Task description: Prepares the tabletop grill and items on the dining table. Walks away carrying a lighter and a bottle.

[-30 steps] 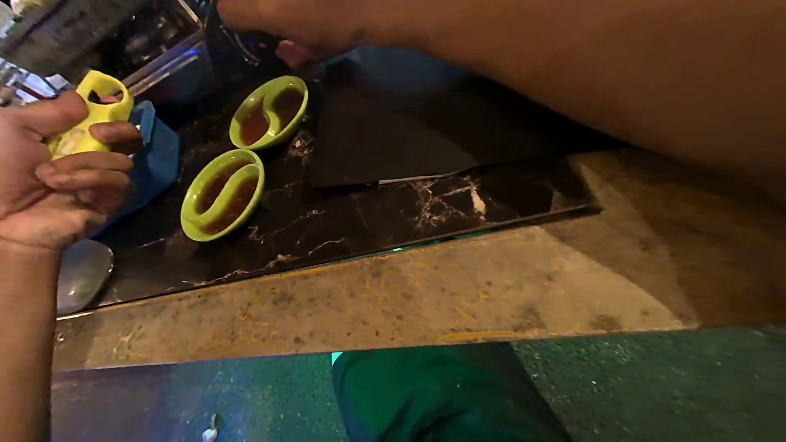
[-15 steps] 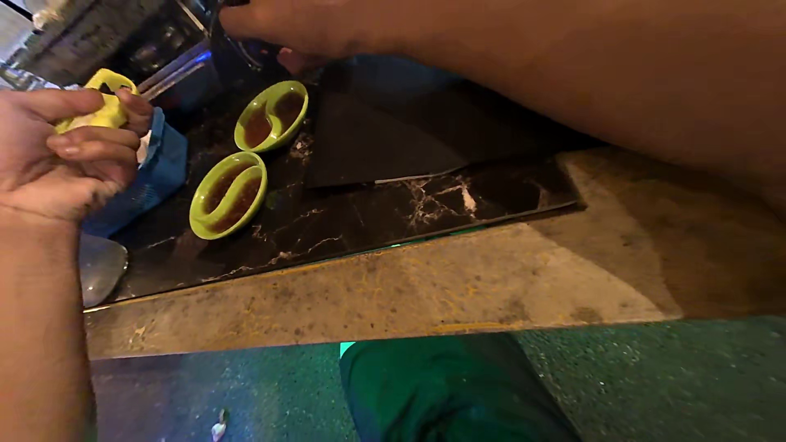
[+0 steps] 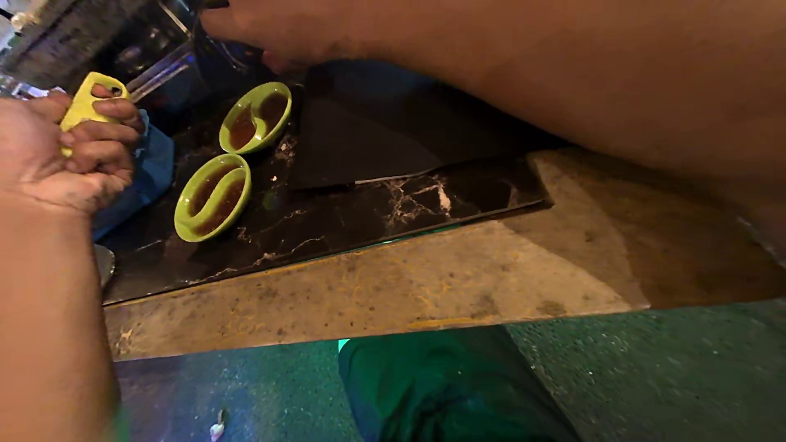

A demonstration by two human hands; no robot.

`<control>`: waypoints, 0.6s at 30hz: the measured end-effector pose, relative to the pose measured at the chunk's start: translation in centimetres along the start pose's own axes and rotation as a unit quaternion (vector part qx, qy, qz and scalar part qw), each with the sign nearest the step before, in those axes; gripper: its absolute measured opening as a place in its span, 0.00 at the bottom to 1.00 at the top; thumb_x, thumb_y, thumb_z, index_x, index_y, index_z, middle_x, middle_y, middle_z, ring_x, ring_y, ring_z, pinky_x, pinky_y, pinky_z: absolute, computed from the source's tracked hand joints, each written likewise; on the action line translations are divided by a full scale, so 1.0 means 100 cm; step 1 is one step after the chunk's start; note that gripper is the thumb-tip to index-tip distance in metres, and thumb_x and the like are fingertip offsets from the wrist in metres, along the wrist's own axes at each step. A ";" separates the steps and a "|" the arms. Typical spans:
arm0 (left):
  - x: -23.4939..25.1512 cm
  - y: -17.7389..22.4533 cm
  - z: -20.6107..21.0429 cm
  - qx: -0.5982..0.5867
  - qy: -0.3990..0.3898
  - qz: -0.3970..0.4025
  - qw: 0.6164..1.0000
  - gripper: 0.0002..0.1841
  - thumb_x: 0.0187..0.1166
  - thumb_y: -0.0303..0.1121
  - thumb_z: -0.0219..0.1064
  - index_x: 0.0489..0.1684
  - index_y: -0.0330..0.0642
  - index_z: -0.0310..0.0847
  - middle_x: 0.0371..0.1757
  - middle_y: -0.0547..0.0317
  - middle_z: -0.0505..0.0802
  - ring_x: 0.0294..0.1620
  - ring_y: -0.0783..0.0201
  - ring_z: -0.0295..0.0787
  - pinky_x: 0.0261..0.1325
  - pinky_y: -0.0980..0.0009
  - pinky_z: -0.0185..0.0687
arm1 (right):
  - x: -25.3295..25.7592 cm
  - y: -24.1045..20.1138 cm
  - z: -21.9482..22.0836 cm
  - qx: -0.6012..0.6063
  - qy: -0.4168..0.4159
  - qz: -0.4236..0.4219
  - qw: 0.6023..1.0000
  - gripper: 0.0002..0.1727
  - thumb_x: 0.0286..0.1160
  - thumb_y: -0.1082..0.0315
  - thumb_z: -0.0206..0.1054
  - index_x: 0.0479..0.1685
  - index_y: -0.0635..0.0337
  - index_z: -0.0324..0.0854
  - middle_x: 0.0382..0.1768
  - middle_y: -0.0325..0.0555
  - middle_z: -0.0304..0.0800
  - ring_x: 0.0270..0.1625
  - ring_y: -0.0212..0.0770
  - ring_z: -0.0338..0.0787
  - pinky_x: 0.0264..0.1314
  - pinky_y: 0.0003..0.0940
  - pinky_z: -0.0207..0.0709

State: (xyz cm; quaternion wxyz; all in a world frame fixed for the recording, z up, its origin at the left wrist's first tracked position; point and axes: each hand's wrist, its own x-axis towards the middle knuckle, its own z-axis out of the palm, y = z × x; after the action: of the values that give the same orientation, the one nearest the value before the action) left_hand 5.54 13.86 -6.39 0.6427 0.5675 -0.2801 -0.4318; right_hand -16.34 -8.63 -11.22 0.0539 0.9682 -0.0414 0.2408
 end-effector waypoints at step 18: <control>0.004 0.000 -0.004 -0.129 -0.061 -0.041 0.989 0.13 0.86 0.33 0.39 0.47 0.43 0.71 0.31 0.67 0.80 0.09 0.89 0.60 0.07 0.96 0.55 | 0.007 0.003 0.008 0.046 -0.007 0.023 0.999 0.24 0.75 0.76 0.66 0.72 0.54 0.78 0.60 0.50 0.87 0.61 0.49 0.87 0.62 0.48 0.80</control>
State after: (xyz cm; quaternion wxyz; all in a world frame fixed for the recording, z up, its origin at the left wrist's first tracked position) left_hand 6.06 13.75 -6.53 0.6738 0.4635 -0.2374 -0.5242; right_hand -15.43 -9.07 -11.59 0.0037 0.9702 -0.0531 0.2364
